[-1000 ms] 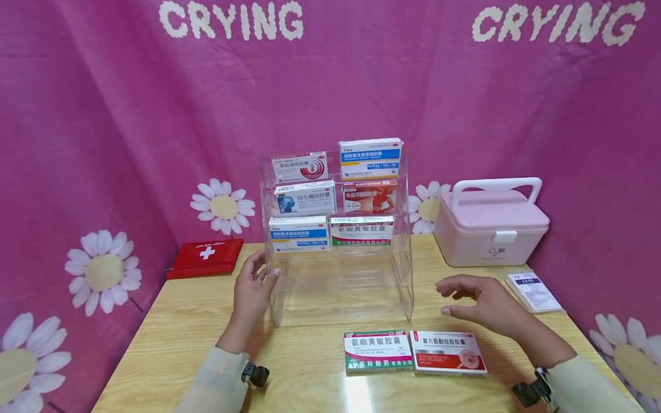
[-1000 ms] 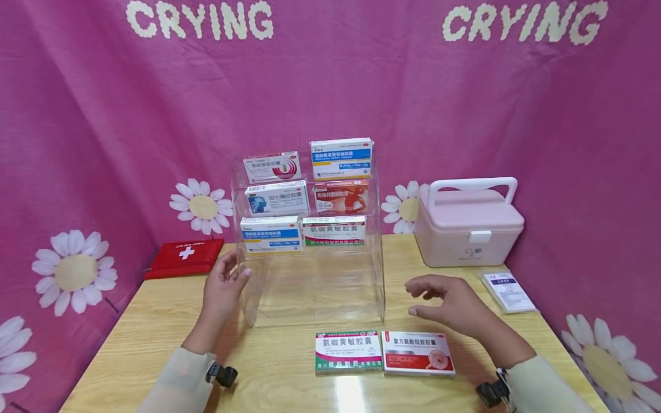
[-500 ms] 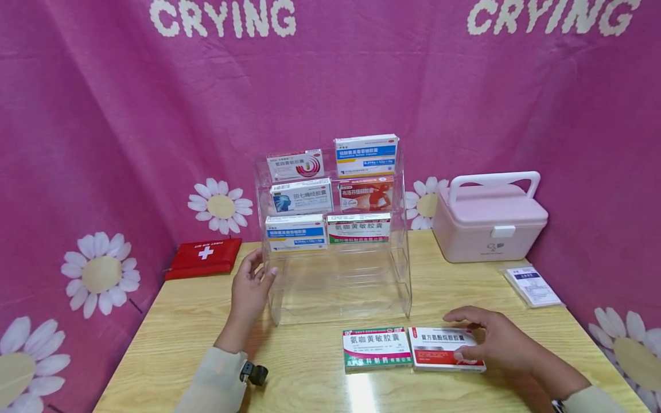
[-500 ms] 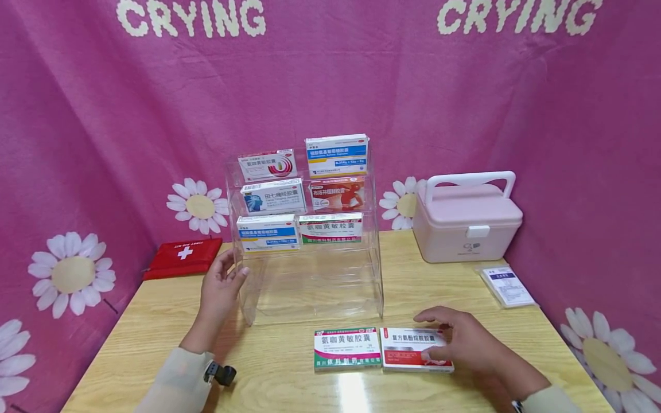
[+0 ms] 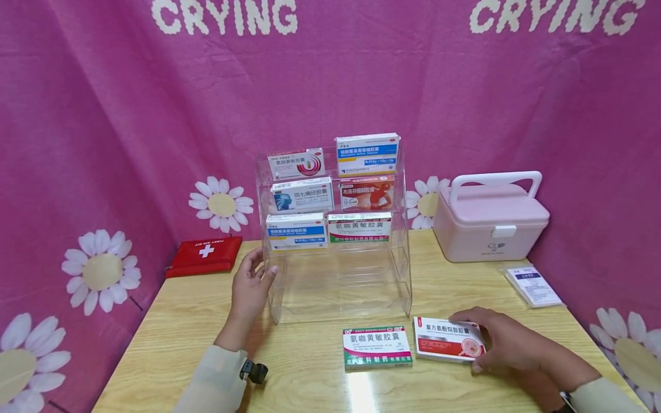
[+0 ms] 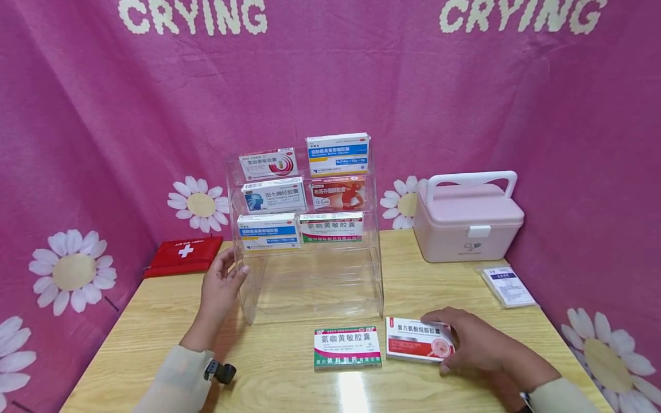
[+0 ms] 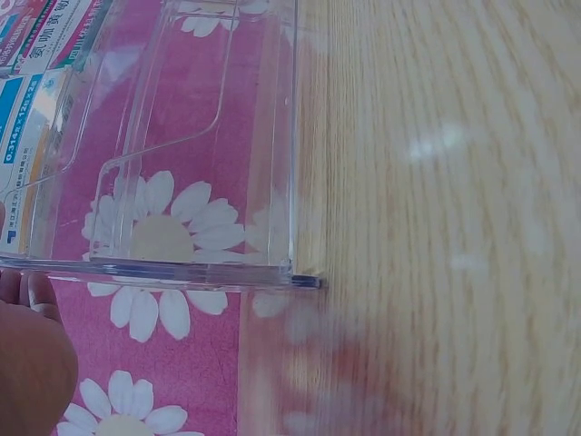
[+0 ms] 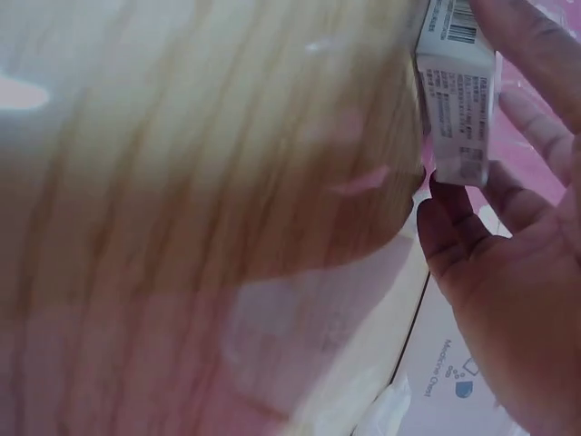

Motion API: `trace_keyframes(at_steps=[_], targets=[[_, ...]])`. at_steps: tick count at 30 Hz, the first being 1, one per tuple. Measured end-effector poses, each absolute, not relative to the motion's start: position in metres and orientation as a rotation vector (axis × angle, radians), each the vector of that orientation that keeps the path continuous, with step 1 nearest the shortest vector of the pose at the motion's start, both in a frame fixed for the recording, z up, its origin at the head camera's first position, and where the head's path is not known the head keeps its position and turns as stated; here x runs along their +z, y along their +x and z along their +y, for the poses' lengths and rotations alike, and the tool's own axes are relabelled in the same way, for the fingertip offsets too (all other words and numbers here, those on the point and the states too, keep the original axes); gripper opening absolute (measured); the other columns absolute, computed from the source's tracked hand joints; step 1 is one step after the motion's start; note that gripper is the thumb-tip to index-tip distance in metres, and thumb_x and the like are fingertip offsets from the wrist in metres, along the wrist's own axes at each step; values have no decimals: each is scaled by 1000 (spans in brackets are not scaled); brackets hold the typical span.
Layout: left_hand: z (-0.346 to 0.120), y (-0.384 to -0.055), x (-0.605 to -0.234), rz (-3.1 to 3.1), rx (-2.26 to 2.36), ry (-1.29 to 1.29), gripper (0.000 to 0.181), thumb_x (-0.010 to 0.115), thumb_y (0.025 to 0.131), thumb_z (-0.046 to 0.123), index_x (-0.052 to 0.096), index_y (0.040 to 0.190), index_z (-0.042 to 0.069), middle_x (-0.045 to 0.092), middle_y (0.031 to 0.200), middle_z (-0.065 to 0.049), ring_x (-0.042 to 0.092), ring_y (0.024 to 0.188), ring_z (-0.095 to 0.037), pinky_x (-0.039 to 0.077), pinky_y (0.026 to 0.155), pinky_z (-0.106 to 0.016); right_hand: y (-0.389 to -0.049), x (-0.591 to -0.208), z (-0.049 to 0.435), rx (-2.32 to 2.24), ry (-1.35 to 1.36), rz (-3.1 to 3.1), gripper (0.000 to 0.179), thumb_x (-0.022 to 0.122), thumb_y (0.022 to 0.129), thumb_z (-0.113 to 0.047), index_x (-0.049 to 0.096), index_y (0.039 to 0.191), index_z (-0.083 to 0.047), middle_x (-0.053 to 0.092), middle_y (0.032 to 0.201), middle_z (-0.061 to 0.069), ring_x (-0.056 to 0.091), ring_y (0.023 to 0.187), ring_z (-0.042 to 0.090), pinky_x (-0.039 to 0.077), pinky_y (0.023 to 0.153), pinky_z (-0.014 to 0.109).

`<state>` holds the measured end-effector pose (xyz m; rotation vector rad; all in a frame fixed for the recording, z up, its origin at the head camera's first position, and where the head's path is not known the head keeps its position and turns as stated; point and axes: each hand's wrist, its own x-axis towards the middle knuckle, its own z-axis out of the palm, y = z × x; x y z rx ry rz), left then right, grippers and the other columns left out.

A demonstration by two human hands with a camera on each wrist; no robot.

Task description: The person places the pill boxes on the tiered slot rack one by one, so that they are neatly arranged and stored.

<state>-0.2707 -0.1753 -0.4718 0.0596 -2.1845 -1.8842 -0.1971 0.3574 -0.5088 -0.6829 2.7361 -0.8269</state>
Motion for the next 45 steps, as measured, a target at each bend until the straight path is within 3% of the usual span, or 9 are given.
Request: trace_keyframes(at_steps=[7,15,21,27,38,42,45], targets=[[-175,-273,-468,-2222,-1889,88,60,72,105,7,47,160,13,52,161,-11,48,155,-29,47,122,-40,-203,-507,364,-976,-685,2759,90,102,70,-37,63,149,-18,63,136,7,57,103,6,50,85,19],[-175,-273,-466,-2216,-1894,89,60,71,106,6,47,160,13,51,161,-12,48,155,-31,47,121,-39,-207,-504,368,-1085,-771,2815,54,92,87,-15,72,138,-10,70,129,13,60,102,-3,61,79,22],[-174,-272,-466,-2200,-1895,51,59,71,106,5,47,159,12,52,160,-13,49,154,-30,47,120,-38,-210,-501,374,-1120,-821,2893,36,84,93,-4,79,127,-14,76,121,-2,60,108,-10,60,81,20],[-173,-272,-466,-2207,-1904,60,59,72,105,8,48,159,15,53,159,-9,49,154,-27,47,120,-35,-212,-484,378,-1218,-758,2845,28,80,96,-4,79,122,-13,76,113,-9,64,102,-6,55,80,15],[-175,-270,-466,-2190,-1899,66,60,71,105,4,47,159,10,53,160,-13,49,154,-30,45,123,-42,-218,-425,333,-1563,-886,2594,28,73,99,5,74,127,-1,75,121,-15,74,106,3,66,79,25],[-175,-270,-467,-2191,-1916,96,60,71,105,4,48,159,12,53,160,-13,49,154,-30,46,123,-41,-223,-413,302,-1665,-903,2516,26,74,100,3,75,126,0,76,121,-12,76,106,7,68,83,28],[-175,-269,-467,-2196,-1932,113,60,71,106,6,47,160,15,52,161,-11,48,155,-29,47,121,-40,-227,-405,278,-1675,-878,2535,24,76,101,-2,77,125,-4,76,122,-2,76,106,10,68,87,29]])
